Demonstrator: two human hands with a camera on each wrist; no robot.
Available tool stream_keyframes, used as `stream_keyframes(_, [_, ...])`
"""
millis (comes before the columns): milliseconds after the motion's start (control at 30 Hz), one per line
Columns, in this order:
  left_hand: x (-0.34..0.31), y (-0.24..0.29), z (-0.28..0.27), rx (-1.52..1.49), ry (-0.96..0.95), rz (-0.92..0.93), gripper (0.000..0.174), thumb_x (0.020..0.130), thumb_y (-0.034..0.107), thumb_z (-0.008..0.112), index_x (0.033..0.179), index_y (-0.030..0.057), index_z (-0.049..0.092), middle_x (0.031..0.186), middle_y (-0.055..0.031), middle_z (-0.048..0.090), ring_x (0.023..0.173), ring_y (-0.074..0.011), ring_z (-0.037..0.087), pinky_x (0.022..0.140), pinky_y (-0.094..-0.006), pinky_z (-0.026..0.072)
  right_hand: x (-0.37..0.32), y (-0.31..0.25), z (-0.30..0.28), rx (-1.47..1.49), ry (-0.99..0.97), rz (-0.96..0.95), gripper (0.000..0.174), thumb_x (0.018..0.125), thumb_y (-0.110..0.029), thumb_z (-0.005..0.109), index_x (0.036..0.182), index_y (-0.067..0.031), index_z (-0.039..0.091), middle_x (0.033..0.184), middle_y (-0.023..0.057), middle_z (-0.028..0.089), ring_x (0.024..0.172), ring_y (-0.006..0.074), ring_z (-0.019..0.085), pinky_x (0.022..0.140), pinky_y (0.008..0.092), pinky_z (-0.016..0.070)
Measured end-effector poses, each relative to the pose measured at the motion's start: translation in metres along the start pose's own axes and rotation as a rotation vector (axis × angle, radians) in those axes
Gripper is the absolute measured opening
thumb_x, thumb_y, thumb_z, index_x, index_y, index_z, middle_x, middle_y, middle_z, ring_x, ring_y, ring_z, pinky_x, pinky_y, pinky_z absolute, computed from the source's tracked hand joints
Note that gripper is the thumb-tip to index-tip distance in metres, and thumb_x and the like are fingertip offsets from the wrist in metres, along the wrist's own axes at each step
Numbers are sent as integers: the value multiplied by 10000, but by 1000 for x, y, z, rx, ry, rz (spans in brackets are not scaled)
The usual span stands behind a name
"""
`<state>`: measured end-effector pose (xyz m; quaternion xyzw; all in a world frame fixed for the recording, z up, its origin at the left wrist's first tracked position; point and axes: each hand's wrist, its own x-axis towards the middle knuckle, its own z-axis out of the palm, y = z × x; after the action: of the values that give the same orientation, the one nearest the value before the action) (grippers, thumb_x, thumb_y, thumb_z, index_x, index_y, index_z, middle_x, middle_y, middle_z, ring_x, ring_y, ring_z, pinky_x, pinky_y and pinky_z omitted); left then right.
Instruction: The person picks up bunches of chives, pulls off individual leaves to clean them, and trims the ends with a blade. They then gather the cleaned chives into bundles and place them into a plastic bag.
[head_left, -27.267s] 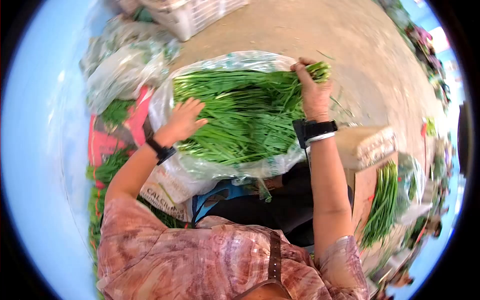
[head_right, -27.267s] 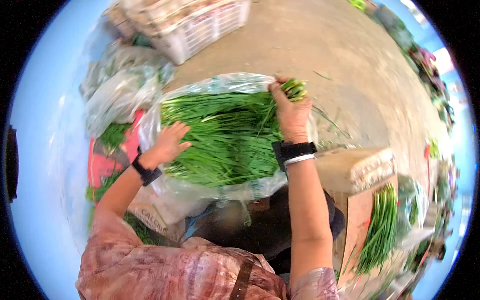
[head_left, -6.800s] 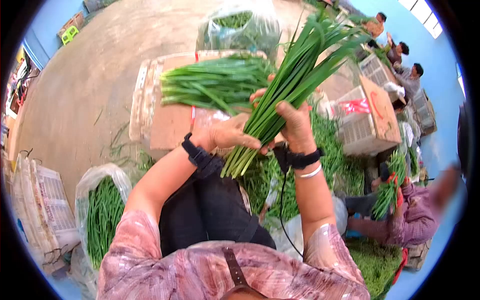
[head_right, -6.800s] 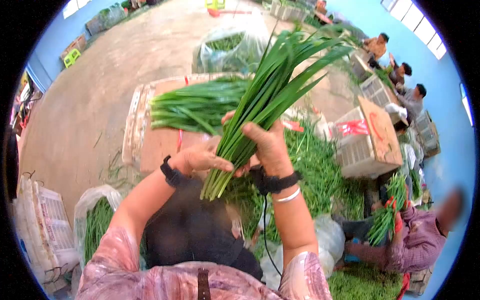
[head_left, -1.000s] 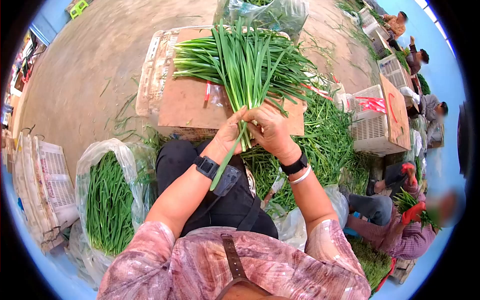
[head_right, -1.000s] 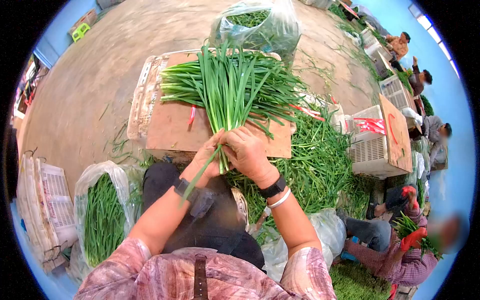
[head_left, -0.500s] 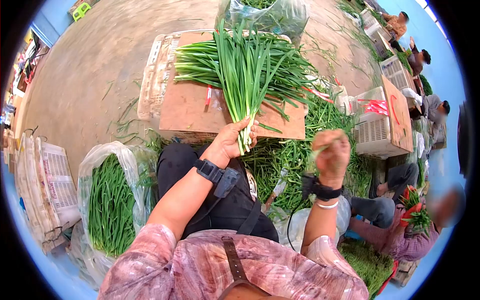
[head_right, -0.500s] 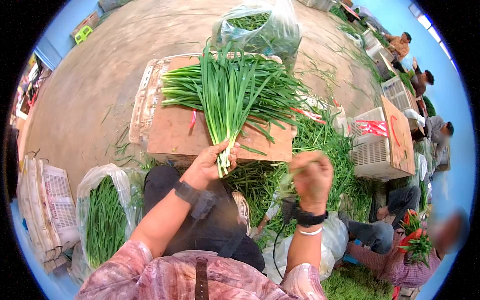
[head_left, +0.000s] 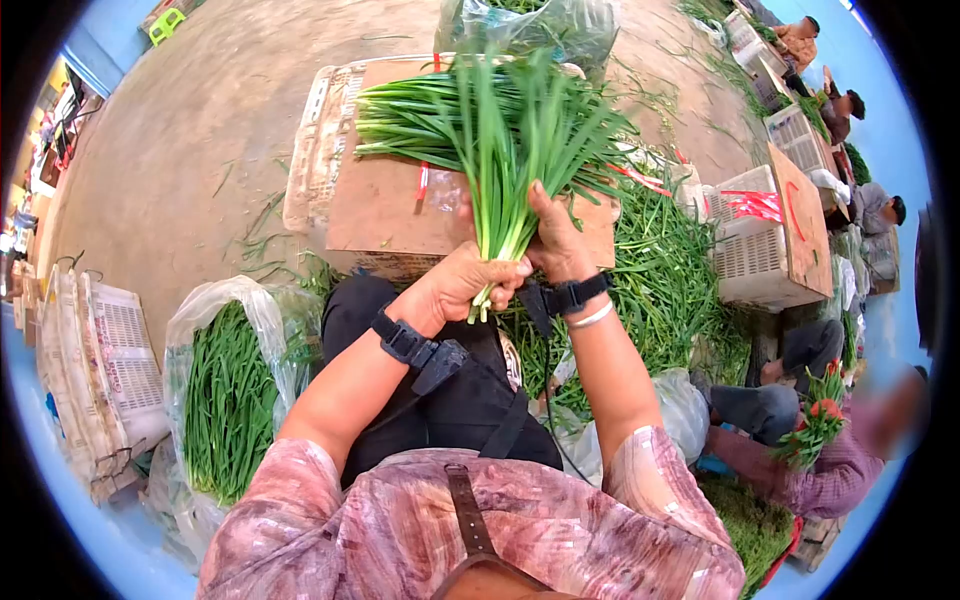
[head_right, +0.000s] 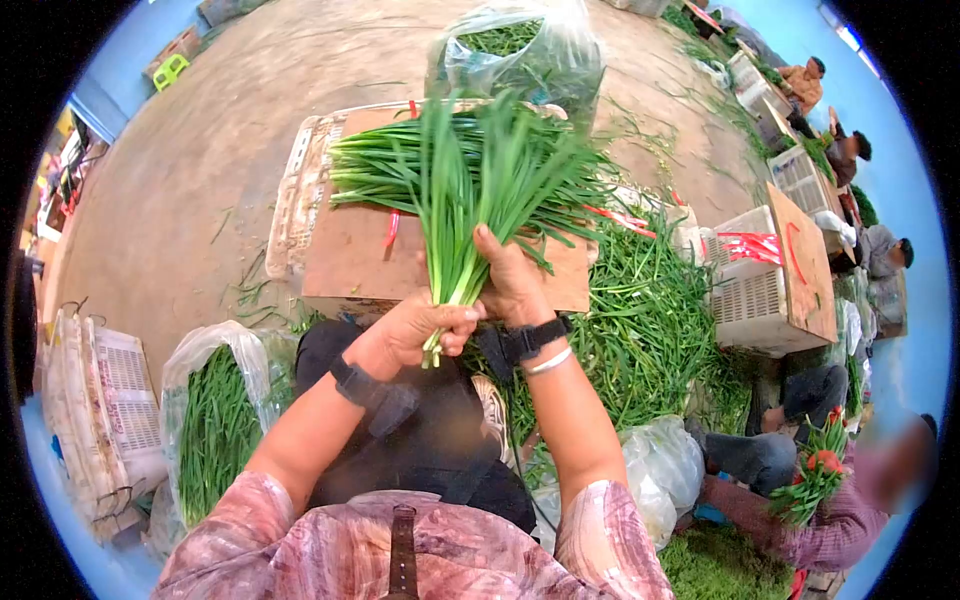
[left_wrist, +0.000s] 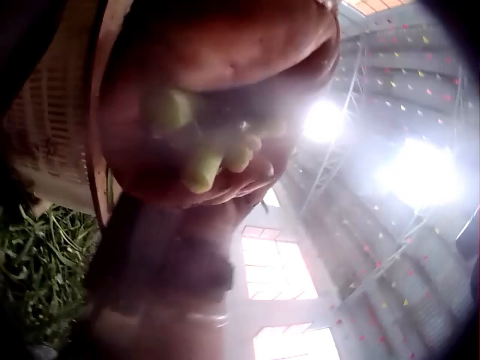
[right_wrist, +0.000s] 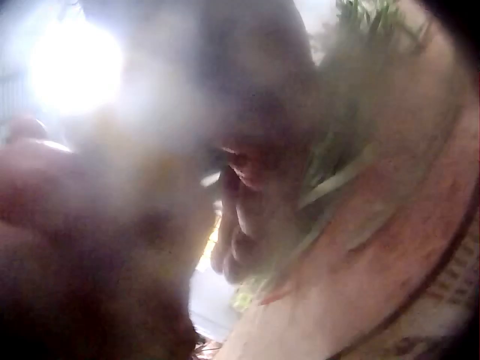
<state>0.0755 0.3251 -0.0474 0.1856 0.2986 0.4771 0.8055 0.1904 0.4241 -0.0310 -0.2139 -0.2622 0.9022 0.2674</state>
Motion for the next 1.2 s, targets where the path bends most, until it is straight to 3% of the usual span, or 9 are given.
stream_keyframes(133, [-7,18,-4,316,-15,87,205,791,154,722,890,41,582,656,-17,555,532,-127,541,505,-243,451,13,-12,20,-246,-122,-112,576,762,-185,744,1227,-4,456,952,141,620,799,257,641,724,382,549])
stream_keyframes(300, [-16,101,3,727,8,364,986,692,291,810,1434,33,215,1179,-56,501,1134,-139,462,921,-250,423,23,-41,63,-571,-164,-408,303,747,-56,721,1007,28,591,824,85,651,714,141,627,637,273,525])
stream_keyframes(533, [-5,142,22,894,222,856,698,703,105,798,1265,-8,401,1155,-87,570,977,-136,570,878,-297,494,66,-34,42,-1249,-200,-647,572,682,-122,800,1185,-19,548,1094,85,617,980,142,568,815,318,501])
stream_keyframes(600, [17,123,2,916,272,1000,514,711,51,771,1162,17,525,1142,-59,584,956,-123,577,840,-310,505,79,-18,13,-1217,-252,-550,806,690,-148,799,1360,-51,362,1273,91,493,1130,164,490,923,333,466])
stream_keyframes(700, [38,120,3,239,-141,848,478,729,57,761,1142,19,522,1076,-40,596,943,-105,570,774,-301,512,86,-4,-5,-1041,-129,-505,531,739,-47,717,1200,-46,453,1124,66,535,1001,152,532,787,293,486])
stream_keyframes(800, [29,139,32,1017,149,759,579,733,52,759,1212,-8,440,1104,-71,562,993,-141,551,791,-316,510,92,-15,1,-1001,-11,-674,441,776,2,673,1172,-42,483,1119,57,544,1037,161,518,836,289,463])
stream_keyframes(900, [53,152,53,698,-20,899,1030,641,158,851,1401,-66,191,1279,-216,475,1139,-219,506,867,-329,484,84,-37,12,-950,-70,-967,424,800,14,659,1189,-28,496,1161,56,545,1103,178,503,928,295,436])
stream_keyframes(1000, [29,176,67,706,-31,810,1061,694,244,807,1427,-73,108,1408,-305,287,1306,-357,342,1046,-378,356,52,-55,17,-497,-28,-706,358,814,4,633,1151,12,513,920,97,613,844,185,614,810,335,518])
stream_keyframes(1200, [20,91,72,2104,552,611,1160,590,400,836,1403,-68,153,1361,-277,357,1300,-384,339,1044,-527,296,10,-50,11,-96,-119,-686,383,846,-76,618,1191,-10,464,901,49,559,875,197,553,879,365,469])
